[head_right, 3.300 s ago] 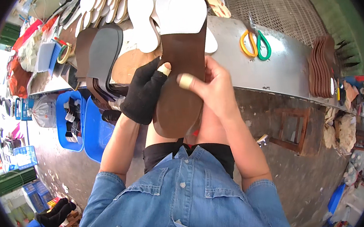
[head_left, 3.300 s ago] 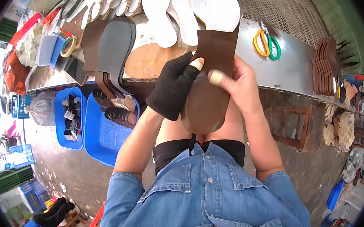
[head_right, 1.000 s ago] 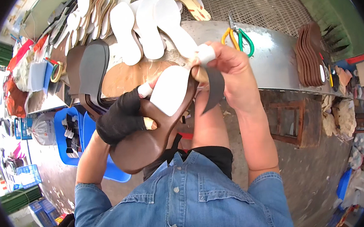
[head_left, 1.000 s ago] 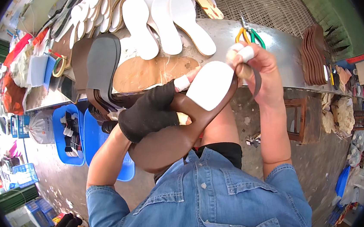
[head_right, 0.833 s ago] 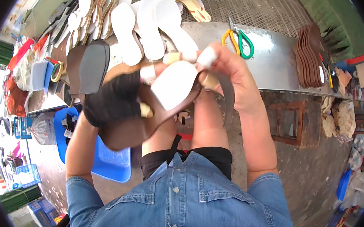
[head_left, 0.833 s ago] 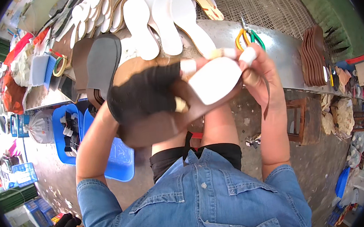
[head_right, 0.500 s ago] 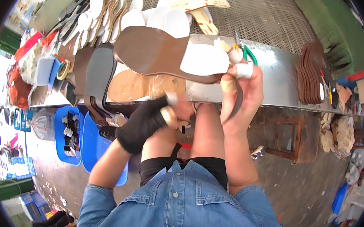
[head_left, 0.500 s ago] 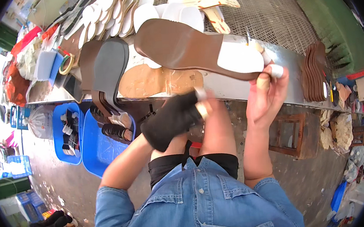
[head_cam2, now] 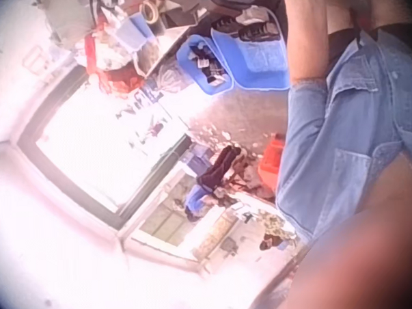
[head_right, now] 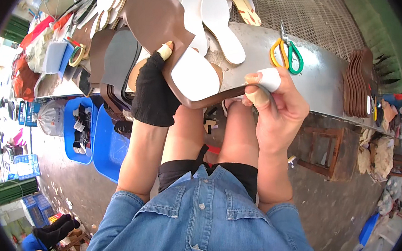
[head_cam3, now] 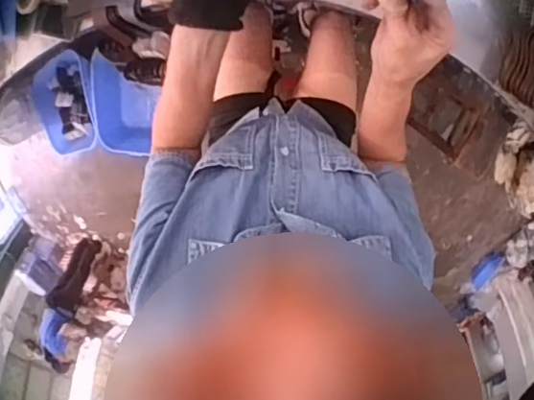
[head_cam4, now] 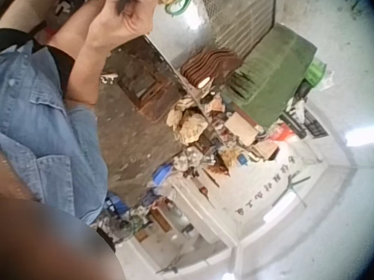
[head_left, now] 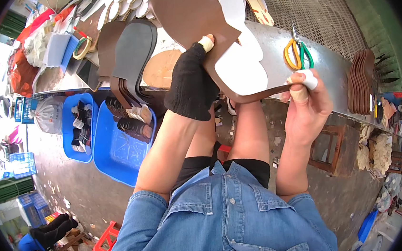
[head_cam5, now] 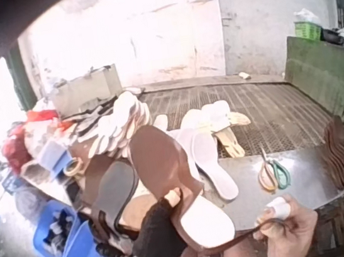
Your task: The recorder is seen assembling a shoe by applying glue and stitching components.
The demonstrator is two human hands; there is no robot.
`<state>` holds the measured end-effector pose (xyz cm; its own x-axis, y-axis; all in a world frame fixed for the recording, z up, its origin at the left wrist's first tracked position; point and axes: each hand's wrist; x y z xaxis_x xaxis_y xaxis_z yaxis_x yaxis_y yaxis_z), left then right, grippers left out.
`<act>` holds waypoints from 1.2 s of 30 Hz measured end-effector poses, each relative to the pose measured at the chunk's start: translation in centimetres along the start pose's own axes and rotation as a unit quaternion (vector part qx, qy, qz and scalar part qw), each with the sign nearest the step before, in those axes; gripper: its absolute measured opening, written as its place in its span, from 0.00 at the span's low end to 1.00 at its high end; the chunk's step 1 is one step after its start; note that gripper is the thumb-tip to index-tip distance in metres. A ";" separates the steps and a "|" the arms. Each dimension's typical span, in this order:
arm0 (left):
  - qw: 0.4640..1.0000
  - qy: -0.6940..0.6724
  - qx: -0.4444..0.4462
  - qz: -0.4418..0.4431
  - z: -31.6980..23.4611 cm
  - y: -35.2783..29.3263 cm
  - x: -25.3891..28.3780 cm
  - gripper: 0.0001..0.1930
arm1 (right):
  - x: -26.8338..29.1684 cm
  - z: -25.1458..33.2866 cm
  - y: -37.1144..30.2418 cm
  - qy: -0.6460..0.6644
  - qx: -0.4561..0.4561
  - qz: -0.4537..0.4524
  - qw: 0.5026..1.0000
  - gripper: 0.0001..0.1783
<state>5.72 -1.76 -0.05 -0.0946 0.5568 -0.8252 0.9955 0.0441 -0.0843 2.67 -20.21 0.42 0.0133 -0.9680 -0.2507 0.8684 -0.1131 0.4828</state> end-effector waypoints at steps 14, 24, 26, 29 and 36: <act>0.972 0.144 0.177 0.056 -2.6 -1.8 -0.8 0.19 | -2.4 0.1 0.1 0.144 -0.141 0.115 0.973 0.12; 0.964 0.177 0.160 0.120 -1.0 -2.1 0.1 0.28 | -1.2 1.3 4.7 -0.297 -0.012 0.284 0.912 0.01; 0.949 0.242 0.137 0.150 -1.3 -2.2 0.3 0.32 | -2.4 1.3 4.4 -0.296 -0.040 0.273 0.914 0.02; 0.935 0.301 0.091 0.166 -1.6 -2.3 0.5 0.30 | -1.8 0.7 3.8 -0.027 -0.136 0.150 0.979 0.19; 0.965 0.240 0.087 0.064 -2.2 -1.7 0.0 0.24 | -0.1 -2.8 -0.4 0.093 -0.122 0.241 0.958 0.17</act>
Point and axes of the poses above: each hand's wrist, its own y-axis towards the middle knuckle, its own x-axis out of the back of the hand, z = x × y, and after that the axes turned 3 degrees about -x, right-handed
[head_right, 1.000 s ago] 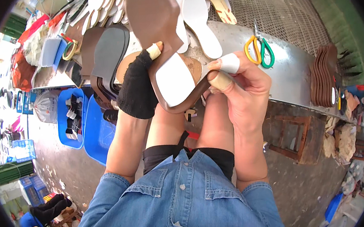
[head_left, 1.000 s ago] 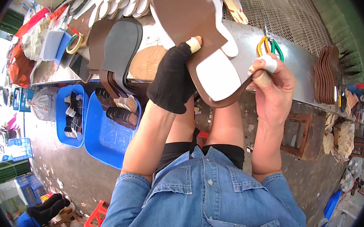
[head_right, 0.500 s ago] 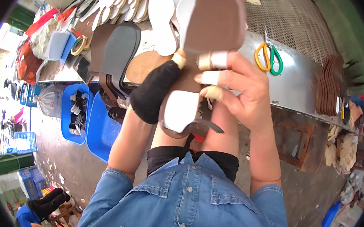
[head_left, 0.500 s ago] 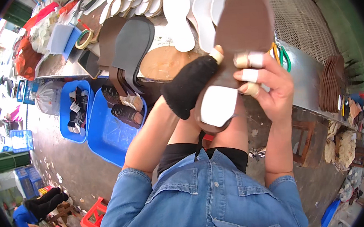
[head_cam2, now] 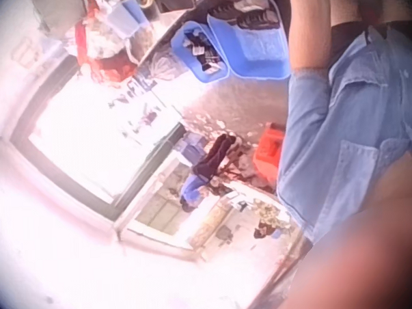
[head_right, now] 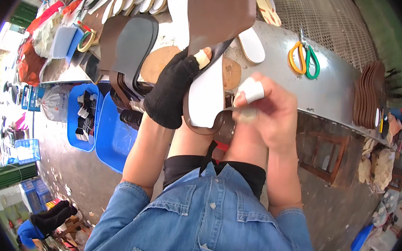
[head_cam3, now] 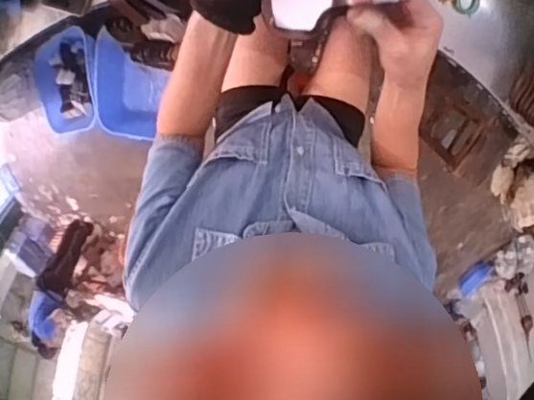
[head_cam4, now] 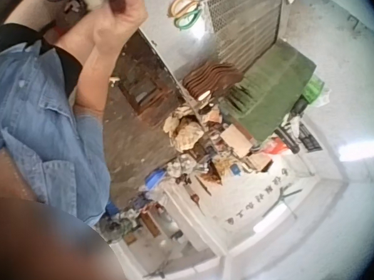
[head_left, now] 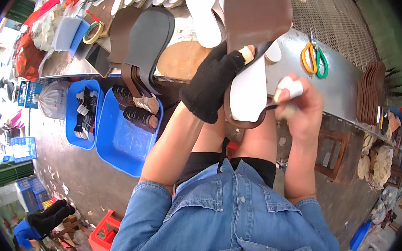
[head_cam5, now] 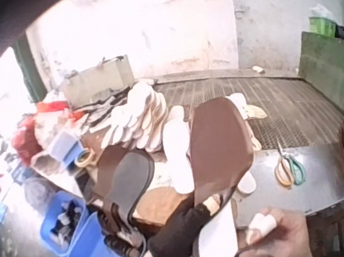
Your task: The recorder is seen assembling a shoe by applying glue and stitching components.
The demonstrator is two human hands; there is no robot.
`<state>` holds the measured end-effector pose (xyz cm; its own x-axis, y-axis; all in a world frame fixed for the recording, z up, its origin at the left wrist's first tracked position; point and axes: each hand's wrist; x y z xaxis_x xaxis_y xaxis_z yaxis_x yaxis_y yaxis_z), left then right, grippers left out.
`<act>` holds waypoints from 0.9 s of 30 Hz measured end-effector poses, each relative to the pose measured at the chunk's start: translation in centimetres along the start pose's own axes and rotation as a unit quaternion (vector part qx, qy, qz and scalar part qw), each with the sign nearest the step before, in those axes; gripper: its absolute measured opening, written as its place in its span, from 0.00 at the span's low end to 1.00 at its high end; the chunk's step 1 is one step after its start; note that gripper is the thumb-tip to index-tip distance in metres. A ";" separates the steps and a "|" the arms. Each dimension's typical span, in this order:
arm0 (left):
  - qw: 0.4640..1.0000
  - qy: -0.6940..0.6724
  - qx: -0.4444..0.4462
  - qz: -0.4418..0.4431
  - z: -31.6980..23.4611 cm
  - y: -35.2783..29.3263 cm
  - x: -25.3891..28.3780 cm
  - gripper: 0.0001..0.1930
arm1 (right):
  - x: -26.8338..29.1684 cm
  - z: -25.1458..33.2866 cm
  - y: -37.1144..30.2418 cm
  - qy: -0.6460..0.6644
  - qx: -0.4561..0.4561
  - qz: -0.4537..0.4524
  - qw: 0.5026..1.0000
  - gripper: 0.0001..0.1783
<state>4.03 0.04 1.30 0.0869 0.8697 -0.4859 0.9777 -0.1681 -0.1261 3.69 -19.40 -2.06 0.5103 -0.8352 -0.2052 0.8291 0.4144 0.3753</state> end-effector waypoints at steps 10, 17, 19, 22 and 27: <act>0.998 0.056 0.001 0.026 0.1 -0.5 -0.1 0.25 | -1.7 2.0 1.3 -0.022 -0.066 -0.089 0.994 0.08; 1.000 0.000 0.012 0.028 0.8 -0.8 -0.9 0.27 | -2.7 0.4 2.0 0.145 -0.090 -0.138 0.976 0.22; 0.994 -0.100 0.003 0.031 1.7 -0.7 -0.7 0.27 | -3.3 0.0 2.5 0.117 -0.069 -0.157 0.978 0.25; 0.974 -0.206 -0.043 0.081 2.8 0.0 -1.1 0.27 | -3.3 -0.7 1.7 0.095 -0.091 -0.183 0.974 0.47; 0.984 -0.162 -0.034 0.071 3.6 0.2 -0.3 0.37 | -4.6 -0.6 0.2 0.157 -0.142 -0.117 0.970 0.70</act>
Point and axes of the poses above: each hand's wrist, its own y-axis towards the middle knuckle, its own x-axis out of the back of the hand, z = x × y, and after that the axes turned 3 degrees about -x, right-handed
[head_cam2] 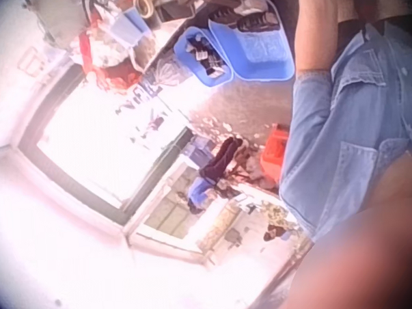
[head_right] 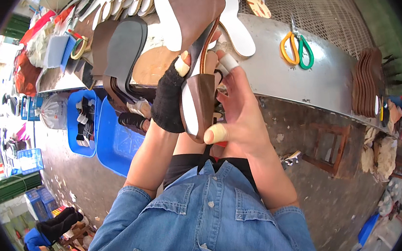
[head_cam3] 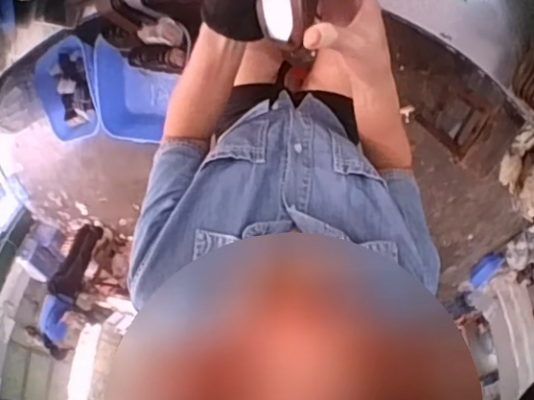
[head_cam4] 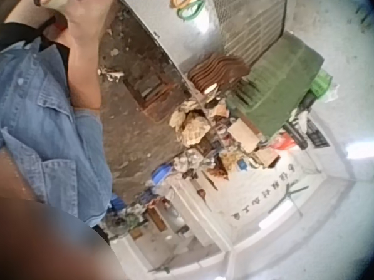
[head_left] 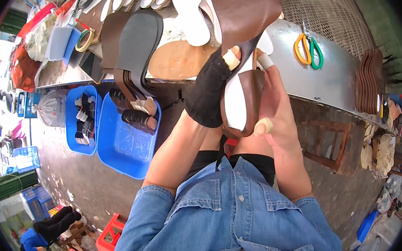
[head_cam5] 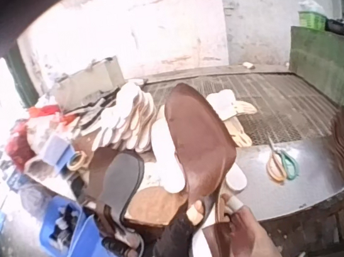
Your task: The recorder is seen assembling a shoe by applying glue and stitching components.
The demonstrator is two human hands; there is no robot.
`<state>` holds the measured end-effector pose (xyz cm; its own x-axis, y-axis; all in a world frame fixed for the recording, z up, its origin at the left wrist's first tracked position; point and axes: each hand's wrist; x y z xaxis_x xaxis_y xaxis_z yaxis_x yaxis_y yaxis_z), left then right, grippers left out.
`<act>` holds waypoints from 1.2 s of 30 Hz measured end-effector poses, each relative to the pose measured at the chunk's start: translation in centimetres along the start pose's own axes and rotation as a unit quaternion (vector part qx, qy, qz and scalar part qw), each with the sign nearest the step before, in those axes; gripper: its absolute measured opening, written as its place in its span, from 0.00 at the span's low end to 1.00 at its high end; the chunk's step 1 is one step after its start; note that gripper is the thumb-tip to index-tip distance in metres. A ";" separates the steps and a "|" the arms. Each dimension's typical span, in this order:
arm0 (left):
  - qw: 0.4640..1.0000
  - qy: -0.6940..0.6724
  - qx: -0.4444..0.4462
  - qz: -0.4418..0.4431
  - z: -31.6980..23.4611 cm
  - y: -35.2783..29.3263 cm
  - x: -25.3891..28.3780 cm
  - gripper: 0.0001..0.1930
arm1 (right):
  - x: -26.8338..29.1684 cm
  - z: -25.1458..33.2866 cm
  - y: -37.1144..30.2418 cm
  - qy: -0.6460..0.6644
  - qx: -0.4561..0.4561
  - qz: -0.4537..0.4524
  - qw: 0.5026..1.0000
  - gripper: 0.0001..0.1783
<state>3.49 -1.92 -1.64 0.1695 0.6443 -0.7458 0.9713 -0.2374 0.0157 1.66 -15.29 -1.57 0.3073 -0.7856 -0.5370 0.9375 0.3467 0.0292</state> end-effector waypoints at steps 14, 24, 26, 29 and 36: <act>0.999 -0.017 0.017 -0.035 -0.9 -0.3 0.2 0.25 | 0.5 0.8 2.4 -0.045 0.049 -0.005 0.998 0.51; 0.991 0.119 0.012 -0.063 -1.3 0.2 -0.8 0.25 | 1.2 1.1 3.5 -0.077 0.029 -0.028 0.996 0.30; 0.982 0.169 -0.071 -0.057 -1.5 0.2 -0.7 0.26 | 0.9 0.5 3.0 -0.160 0.122 -0.142 0.969 0.18; 0.971 0.203 -0.108 -0.067 -0.9 0.6 -0.6 0.27 | 1.2 1.1 2.1 -0.285 0.025 -0.102 0.953 0.13; 0.966 0.173 -0.141 -0.132 -0.1 0.8 -0.6 0.21 | 1.7 -0.2 2.6 -0.428 0.137 -0.055 0.892 0.14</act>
Point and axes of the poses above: each hand's wrist, its own y-axis towards the middle knuckle, its own x-axis out of the back of the hand, z = x × y, and after that the axes turned 3 degrees about -x, right-handed
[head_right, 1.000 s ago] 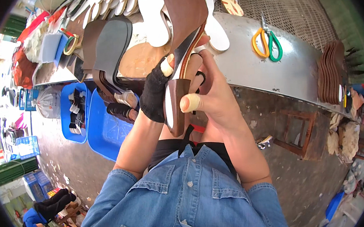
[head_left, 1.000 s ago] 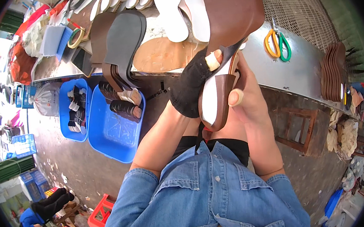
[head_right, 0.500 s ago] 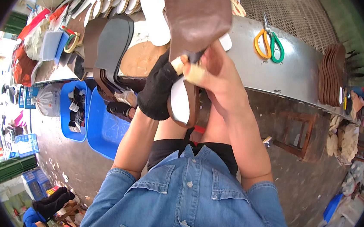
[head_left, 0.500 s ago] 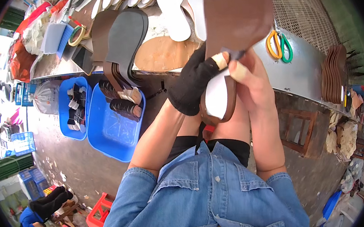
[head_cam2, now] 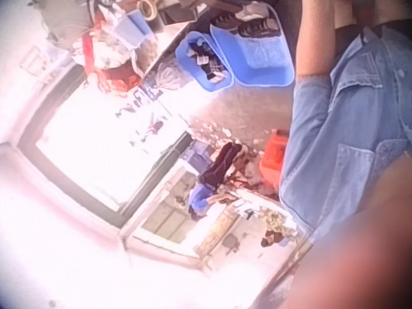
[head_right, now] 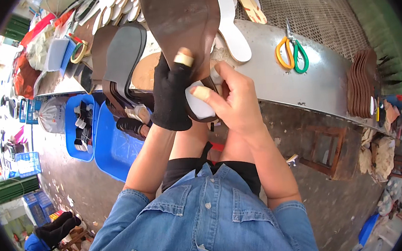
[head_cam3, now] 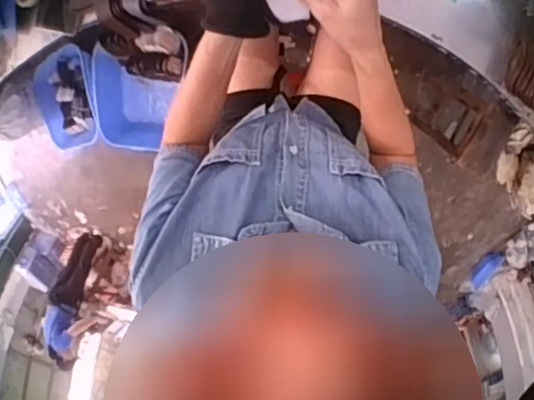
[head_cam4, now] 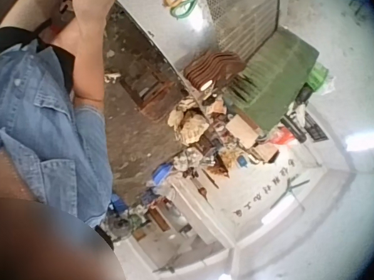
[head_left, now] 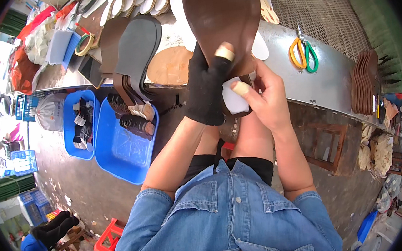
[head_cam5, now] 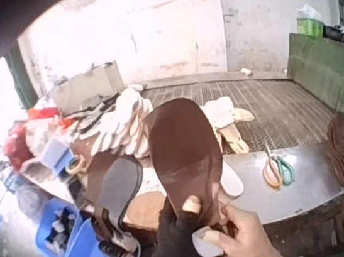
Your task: The recorder is seen assembling a shoe by applying glue and stitching components.
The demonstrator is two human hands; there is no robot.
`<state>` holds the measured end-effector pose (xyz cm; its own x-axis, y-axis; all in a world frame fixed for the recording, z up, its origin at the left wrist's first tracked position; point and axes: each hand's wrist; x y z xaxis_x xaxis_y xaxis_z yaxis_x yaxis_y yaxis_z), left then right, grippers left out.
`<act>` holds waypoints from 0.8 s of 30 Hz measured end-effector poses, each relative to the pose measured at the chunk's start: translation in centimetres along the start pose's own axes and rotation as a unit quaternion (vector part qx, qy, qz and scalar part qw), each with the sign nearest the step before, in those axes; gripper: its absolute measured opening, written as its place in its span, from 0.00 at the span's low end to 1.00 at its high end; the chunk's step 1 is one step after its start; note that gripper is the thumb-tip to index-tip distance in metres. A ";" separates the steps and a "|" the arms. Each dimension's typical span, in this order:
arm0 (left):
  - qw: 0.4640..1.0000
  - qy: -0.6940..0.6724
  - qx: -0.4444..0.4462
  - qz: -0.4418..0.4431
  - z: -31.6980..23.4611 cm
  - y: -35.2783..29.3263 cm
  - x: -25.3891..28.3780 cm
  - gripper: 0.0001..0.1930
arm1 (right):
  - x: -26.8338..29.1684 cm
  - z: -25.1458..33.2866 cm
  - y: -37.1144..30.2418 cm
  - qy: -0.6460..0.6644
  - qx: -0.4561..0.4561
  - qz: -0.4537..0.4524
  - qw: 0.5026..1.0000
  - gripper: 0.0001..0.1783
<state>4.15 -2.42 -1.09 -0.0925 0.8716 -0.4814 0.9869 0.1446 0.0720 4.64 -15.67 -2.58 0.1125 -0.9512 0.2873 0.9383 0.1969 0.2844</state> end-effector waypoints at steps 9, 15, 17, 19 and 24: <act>0.992 0.017 0.003 0.124 0.1 1.2 2.1 0.19 | 3.6 -0.7 -0.1 0.162 -0.079 0.102 0.978 0.14; 0.997 -0.061 0.026 0.046 0.5 -0.6 0.3 0.17 | 1.9 -1.2 -0.7 0.020 -0.006 -0.007 1.000 0.14; 0.998 -0.064 0.009 0.019 0.3 -0.9 0.1 0.16 | 1.4 -1.6 -0.6 0.301 -0.115 0.012 0.947 0.13; 0.993 -0.108 0.033 -0.031 0.1 -1.1 0.0 0.15 | 1.9 -1.1 -1.0 0.241 -0.118 0.018 0.963 0.12; 0.997 -0.057 0.002 -0.050 1.0 -0.8 0.2 0.13 | 1.5 -0.4 -1.6 0.244 -0.155 -0.007 0.957 0.11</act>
<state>3.47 -2.84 -2.10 -0.1748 0.7935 -0.5829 0.9741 0.2256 0.0150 3.47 -17.49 -2.96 0.1675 -0.9658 -0.1979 0.9843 0.1752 -0.0216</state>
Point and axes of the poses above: each hand's wrist, its own y-axis towards the middle knuckle, its own x-axis out of the back of the hand, z = x × y, and after that the axes turned 3 degrees about -x, right-handed
